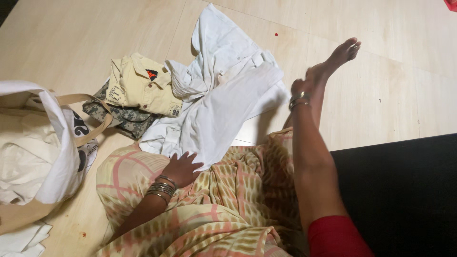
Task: The person sits on the floor and folds a light green shirt, smoothing it out and folding it into a neat rectangle. They then retrieve additional folded clothes from a bag and place them on the floor.
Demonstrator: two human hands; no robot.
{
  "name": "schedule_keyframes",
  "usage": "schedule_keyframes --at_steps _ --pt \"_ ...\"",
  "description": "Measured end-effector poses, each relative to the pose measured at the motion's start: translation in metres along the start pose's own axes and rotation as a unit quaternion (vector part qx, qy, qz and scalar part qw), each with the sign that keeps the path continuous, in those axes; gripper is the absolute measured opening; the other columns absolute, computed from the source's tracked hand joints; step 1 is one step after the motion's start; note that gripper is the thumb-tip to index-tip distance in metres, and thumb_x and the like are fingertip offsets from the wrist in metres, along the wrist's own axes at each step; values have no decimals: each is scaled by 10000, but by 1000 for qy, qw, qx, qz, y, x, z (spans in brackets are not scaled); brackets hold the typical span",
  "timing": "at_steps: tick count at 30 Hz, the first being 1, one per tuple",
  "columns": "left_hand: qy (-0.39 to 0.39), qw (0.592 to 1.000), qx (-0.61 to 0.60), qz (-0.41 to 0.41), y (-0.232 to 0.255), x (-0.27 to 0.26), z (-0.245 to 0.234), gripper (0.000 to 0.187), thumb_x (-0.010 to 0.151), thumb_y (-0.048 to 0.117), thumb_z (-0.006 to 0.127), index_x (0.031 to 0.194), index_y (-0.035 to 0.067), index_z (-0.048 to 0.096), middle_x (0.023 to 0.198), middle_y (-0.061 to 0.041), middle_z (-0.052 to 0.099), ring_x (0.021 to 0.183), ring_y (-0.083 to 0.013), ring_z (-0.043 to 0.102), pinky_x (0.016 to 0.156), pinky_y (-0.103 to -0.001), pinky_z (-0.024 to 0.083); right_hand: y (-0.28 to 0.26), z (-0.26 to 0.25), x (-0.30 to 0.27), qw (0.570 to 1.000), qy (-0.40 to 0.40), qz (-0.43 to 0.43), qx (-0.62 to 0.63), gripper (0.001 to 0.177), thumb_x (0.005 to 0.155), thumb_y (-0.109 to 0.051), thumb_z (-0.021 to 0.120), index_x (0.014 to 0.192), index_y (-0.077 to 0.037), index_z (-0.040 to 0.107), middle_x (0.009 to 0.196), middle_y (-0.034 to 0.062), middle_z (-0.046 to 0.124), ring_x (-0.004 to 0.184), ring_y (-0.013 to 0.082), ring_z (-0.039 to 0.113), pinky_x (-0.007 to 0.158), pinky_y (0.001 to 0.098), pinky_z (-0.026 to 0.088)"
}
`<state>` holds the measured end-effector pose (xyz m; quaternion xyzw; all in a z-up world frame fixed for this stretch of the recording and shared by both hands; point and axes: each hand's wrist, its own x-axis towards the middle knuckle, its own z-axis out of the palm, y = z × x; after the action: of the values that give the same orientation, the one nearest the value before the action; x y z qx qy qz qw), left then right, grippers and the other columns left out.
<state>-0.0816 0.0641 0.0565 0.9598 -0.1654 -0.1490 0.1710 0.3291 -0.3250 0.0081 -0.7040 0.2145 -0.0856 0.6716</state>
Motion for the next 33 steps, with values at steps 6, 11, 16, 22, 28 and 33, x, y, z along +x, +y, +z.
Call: schedule_keyframes --at_steps 6,11,16,22,28,33 --pt "-170 978 2 -123 -9 24 18 447 976 339 536 1418 280 556 1392 -61 603 1324 -258 532 1076 -468 454 87 72 -200 803 -279 -379 -366 734 906 -173 675 1542 -13 345 1587 256 361 1506 394 302 1226 451 292" --pt "-176 972 61 -142 -19 32 29 271 994 227 514 1110 191 757 1151 -103 735 1146 -286 675 971 -469 525 83 72 -359 547 -584 -448 -398 654 1068 -385 421 1660 -157 263 1756 117 173 1612 301 187 1285 557 131" --pt "-133 970 51 -196 -56 26 5 263 886 222 560 980 142 792 1043 -133 763 1018 -322 728 878 -472 572 80 67 -297 492 -586 -422 -485 731 1022 -487 414 1639 -163 193 1728 86 161 1579 253 163 1269 536 134" --pt "-139 952 23 -272 -87 19 -15 300 889 249 535 990 116 784 1078 -158 760 1021 -334 734 888 -491 558 71 37 -188 562 -405 -347 -633 874 932 -429 621 1642 -231 152 1709 54 99 1580 281 65 1253 578 110" --pt "-96 926 13 -365 -103 5 -46 322 906 265 542 1023 113 800 1110 -162 769 1058 -347 728 966 -502 526 87 -8 -93 734 -197 -84 -645 860 937 -420 602 1634 -220 139 1730 77 88 1586 261 74 1226 604 193" --pt "-47 922 146 -355 -75 4 -56 309 961 212 510 1152 149 744 1188 -124 723 1207 -321 623 1096 -582 365 89 32 -134 797 -107 -117 -583 776 967 -364 543 1624 -182 171 1682 186 121 1570 281 52 1186 661 141"
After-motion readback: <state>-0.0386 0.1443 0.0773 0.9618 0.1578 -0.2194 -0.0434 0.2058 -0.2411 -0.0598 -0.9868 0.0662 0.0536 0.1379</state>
